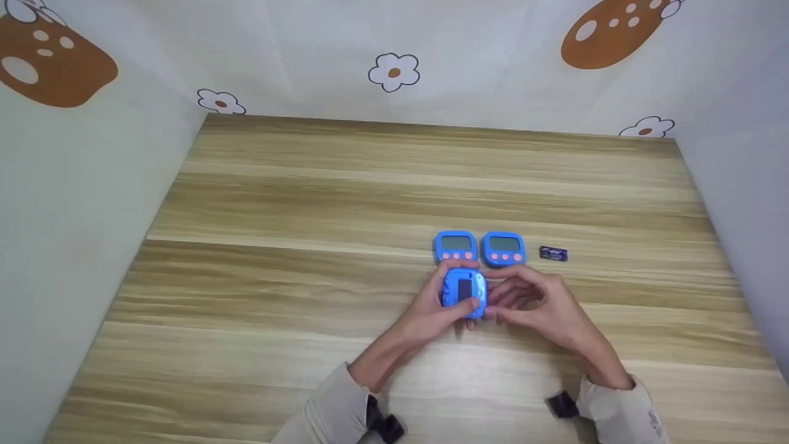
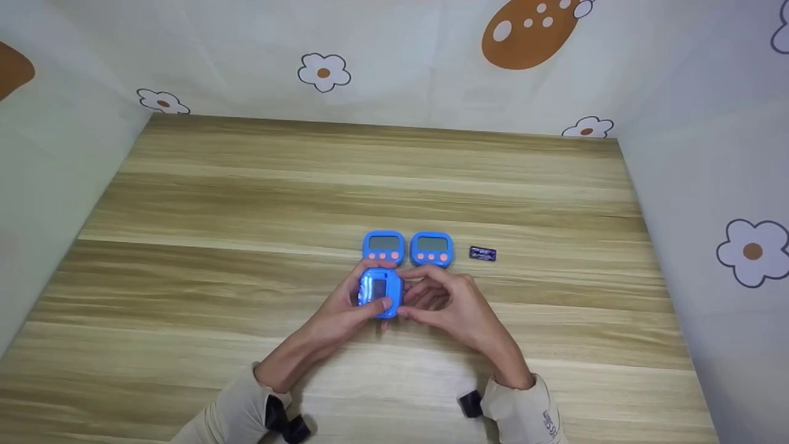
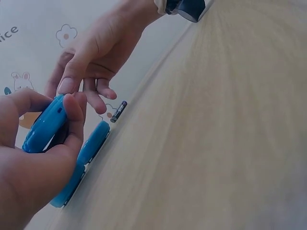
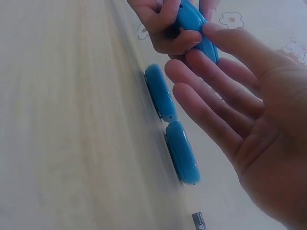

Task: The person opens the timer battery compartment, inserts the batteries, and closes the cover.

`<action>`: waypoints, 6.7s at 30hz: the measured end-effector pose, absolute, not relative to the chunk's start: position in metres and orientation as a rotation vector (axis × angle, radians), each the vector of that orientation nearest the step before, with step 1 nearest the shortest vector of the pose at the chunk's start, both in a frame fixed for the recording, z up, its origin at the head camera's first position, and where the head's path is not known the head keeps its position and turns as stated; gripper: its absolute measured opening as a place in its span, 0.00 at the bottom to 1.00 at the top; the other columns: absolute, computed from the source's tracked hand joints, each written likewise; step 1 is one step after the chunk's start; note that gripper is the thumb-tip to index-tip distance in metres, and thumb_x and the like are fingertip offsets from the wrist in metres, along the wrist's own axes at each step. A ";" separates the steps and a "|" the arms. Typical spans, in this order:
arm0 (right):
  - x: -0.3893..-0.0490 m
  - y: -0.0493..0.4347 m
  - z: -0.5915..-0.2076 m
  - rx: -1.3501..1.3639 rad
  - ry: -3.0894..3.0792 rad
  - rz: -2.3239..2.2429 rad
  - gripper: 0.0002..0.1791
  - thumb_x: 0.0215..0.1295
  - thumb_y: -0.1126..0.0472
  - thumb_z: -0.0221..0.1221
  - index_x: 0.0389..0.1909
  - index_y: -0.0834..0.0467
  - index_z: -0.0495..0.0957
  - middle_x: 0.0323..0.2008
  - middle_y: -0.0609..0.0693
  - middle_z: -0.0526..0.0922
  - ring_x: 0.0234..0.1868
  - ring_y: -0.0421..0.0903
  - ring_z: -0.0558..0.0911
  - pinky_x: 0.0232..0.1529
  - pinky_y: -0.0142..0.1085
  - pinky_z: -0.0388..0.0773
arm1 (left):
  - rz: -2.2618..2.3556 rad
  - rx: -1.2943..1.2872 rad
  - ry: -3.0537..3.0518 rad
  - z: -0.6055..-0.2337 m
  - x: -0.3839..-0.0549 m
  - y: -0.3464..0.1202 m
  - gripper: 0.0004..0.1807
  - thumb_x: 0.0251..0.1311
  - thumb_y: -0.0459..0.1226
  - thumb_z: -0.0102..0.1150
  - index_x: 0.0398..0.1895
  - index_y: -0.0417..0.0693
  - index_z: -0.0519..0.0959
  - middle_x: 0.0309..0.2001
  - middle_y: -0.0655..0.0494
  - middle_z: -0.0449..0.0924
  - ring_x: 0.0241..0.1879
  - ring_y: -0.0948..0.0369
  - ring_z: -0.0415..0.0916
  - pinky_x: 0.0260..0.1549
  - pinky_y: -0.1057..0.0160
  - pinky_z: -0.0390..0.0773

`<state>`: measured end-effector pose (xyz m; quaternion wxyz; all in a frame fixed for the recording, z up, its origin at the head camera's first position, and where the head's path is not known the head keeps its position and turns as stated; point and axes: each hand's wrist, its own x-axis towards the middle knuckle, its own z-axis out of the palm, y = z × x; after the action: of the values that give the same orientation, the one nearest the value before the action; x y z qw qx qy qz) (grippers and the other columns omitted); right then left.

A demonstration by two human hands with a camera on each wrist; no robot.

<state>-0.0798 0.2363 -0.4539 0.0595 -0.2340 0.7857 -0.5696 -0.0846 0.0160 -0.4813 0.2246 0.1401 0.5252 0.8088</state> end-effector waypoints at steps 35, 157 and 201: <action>-0.085 0.240 -0.459 -0.876 2.581 -1.430 0.48 0.47 0.66 0.76 0.71 0.53 0.64 0.65 0.49 0.71 0.56 0.49 0.74 0.45 0.42 0.78 | 2.039 0.684 1.607 -0.481 -0.095 0.005 0.44 0.54 0.22 0.63 0.70 0.55 0.55 0.61 0.48 0.69 0.55 0.55 0.73 0.47 0.59 0.79; -0.076 0.226 -0.429 -0.815 2.784 -1.591 0.30 0.52 0.68 0.72 0.58 0.60 0.75 0.52 0.53 0.80 0.45 0.50 0.79 0.40 0.47 0.80 | 1.030 0.971 2.862 -0.443 -0.145 -0.008 0.37 0.42 0.46 0.79 0.56 0.45 0.74 0.53 0.55 0.73 0.60 0.56 0.67 0.70 0.48 0.47; -0.074 0.227 -0.428 -0.876 2.547 -1.772 0.32 0.46 0.71 0.75 0.56 0.63 0.78 0.53 0.57 0.78 0.47 0.56 0.76 0.43 0.43 0.79 | 1.515 1.038 2.509 -0.460 -0.101 -0.007 0.36 0.45 0.44 0.77 0.59 0.53 0.71 0.55 0.65 0.72 0.56 0.60 0.67 0.57 0.59 0.71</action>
<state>-0.0738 0.2272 -0.4279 -0.0411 -0.2714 0.7894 -0.5491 -0.1015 -0.0066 -0.4596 0.0162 0.3337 0.8068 0.4873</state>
